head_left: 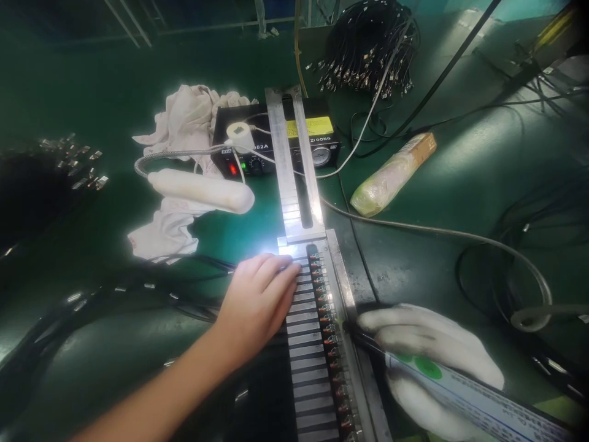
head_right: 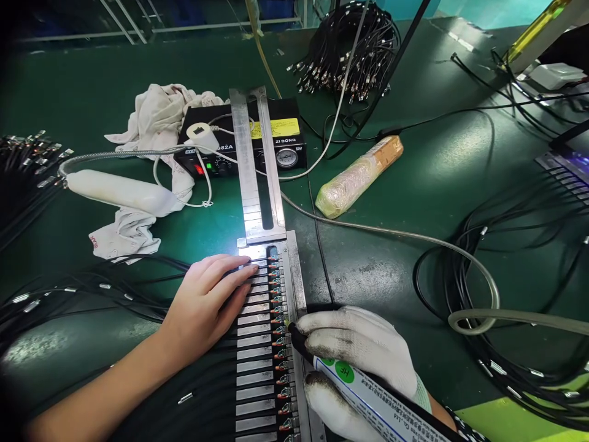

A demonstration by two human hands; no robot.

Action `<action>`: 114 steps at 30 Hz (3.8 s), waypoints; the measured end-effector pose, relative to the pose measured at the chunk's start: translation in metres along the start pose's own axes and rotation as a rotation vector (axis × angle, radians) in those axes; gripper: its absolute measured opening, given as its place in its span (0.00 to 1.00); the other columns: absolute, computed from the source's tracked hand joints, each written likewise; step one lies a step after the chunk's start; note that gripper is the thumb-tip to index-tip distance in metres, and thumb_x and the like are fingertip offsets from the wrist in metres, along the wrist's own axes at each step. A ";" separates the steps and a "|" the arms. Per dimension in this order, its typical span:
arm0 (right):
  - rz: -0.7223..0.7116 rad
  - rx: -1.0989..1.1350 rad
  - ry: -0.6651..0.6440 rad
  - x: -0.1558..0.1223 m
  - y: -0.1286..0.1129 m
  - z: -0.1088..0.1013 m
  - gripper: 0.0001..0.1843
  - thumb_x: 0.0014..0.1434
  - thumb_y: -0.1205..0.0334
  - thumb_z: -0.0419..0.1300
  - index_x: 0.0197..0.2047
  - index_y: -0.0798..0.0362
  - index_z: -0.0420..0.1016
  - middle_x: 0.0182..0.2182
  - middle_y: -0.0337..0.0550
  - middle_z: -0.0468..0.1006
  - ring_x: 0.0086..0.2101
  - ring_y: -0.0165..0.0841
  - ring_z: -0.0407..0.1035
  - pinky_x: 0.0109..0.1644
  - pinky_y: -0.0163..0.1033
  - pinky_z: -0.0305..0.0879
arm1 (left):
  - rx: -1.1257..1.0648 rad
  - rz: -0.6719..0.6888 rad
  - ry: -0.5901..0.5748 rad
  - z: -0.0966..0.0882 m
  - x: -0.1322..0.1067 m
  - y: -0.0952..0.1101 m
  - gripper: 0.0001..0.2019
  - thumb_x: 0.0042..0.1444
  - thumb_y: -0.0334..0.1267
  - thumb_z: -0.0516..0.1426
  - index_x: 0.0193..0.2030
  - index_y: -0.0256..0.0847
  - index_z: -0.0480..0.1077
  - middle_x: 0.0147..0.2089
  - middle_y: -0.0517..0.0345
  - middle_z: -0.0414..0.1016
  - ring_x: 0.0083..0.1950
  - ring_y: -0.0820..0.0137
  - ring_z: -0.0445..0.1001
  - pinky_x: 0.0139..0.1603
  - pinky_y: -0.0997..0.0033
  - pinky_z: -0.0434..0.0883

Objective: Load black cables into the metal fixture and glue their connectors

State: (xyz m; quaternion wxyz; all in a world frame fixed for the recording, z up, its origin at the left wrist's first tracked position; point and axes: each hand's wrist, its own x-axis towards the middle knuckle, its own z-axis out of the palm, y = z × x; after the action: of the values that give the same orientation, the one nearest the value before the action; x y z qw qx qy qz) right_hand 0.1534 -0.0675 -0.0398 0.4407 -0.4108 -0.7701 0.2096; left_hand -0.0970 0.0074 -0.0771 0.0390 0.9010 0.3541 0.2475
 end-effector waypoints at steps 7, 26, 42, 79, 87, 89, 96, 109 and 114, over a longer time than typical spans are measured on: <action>-0.020 -0.024 -0.041 -0.007 0.003 -0.002 0.12 0.54 0.73 0.59 0.43 0.54 0.74 0.40 0.48 0.83 0.38 0.39 0.80 0.42 0.42 0.79 | -0.006 0.000 -0.003 -0.001 -0.002 0.000 0.12 0.63 0.28 0.56 0.53 0.34 0.68 0.48 0.46 0.75 0.48 0.59 0.72 0.46 0.57 0.70; -0.023 -0.026 -0.058 -0.011 0.004 -0.004 0.13 0.53 0.74 0.59 0.42 0.55 0.75 0.41 0.47 0.83 0.39 0.37 0.80 0.45 0.40 0.78 | -0.007 0.000 0.004 -0.001 0.000 0.000 0.11 0.63 0.28 0.56 0.52 0.33 0.68 0.48 0.45 0.75 0.48 0.59 0.72 0.46 0.58 0.69; 0.002 -0.008 -0.015 -0.002 0.002 -0.001 0.10 0.55 0.74 0.58 0.40 0.56 0.75 0.38 0.50 0.83 0.38 0.37 0.80 0.42 0.38 0.79 | -0.008 -0.002 -0.001 0.000 -0.001 0.000 0.12 0.62 0.27 0.56 0.52 0.32 0.69 0.49 0.44 0.75 0.49 0.58 0.72 0.46 0.56 0.70; -0.029 -0.041 -0.052 -0.017 -0.003 -0.004 0.11 0.55 0.73 0.59 0.43 0.55 0.74 0.41 0.49 0.83 0.40 0.38 0.80 0.43 0.39 0.79 | 0.009 0.000 -0.012 0.000 -0.001 0.000 0.11 0.64 0.30 0.55 0.53 0.35 0.68 0.49 0.45 0.76 0.49 0.58 0.73 0.46 0.57 0.70; -0.014 -0.044 -0.046 -0.016 -0.004 -0.003 0.13 0.54 0.73 0.58 0.43 0.53 0.74 0.40 0.49 0.83 0.38 0.39 0.80 0.41 0.41 0.80 | 0.011 -0.010 -0.023 -0.001 -0.002 0.000 0.11 0.65 0.30 0.54 0.53 0.36 0.68 0.50 0.46 0.75 0.50 0.58 0.73 0.46 0.57 0.70; -0.014 -0.041 -0.058 -0.016 -0.005 -0.004 0.13 0.54 0.73 0.58 0.43 0.54 0.74 0.40 0.48 0.83 0.38 0.39 0.80 0.42 0.40 0.80 | 0.010 -0.012 -0.026 -0.001 -0.002 0.000 0.11 0.65 0.30 0.54 0.53 0.36 0.68 0.50 0.46 0.75 0.50 0.58 0.73 0.46 0.57 0.70; -0.035 -0.031 -0.069 -0.016 -0.004 -0.007 0.15 0.52 0.73 0.58 0.44 0.53 0.73 0.39 0.49 0.83 0.36 0.39 0.80 0.40 0.40 0.79 | 0.006 -0.012 -0.031 -0.001 -0.002 0.000 0.11 0.65 0.30 0.54 0.53 0.36 0.68 0.50 0.46 0.75 0.50 0.58 0.72 0.47 0.57 0.70; -0.026 -0.040 -0.014 -0.011 -0.007 -0.005 0.13 0.52 0.73 0.57 0.41 0.54 0.74 0.37 0.46 0.84 0.34 0.36 0.80 0.38 0.38 0.79 | 0.009 -0.003 -0.017 -0.001 -0.001 0.000 0.11 0.65 0.30 0.54 0.53 0.35 0.68 0.49 0.46 0.76 0.49 0.59 0.73 0.46 0.58 0.70; -0.023 -0.023 -0.041 -0.012 -0.006 -0.005 0.13 0.52 0.74 0.58 0.41 0.54 0.74 0.38 0.47 0.83 0.36 0.37 0.80 0.40 0.39 0.79 | 0.012 -0.007 -0.022 -0.001 -0.001 0.000 0.11 0.65 0.30 0.55 0.53 0.36 0.68 0.50 0.46 0.76 0.50 0.58 0.73 0.47 0.57 0.70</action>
State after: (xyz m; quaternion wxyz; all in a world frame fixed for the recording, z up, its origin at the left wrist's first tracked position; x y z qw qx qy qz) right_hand 0.1588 -0.0812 -0.0394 0.4224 -0.4028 -0.7859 0.2040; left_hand -0.0986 0.0064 -0.0765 0.0384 0.9026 0.3583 0.2354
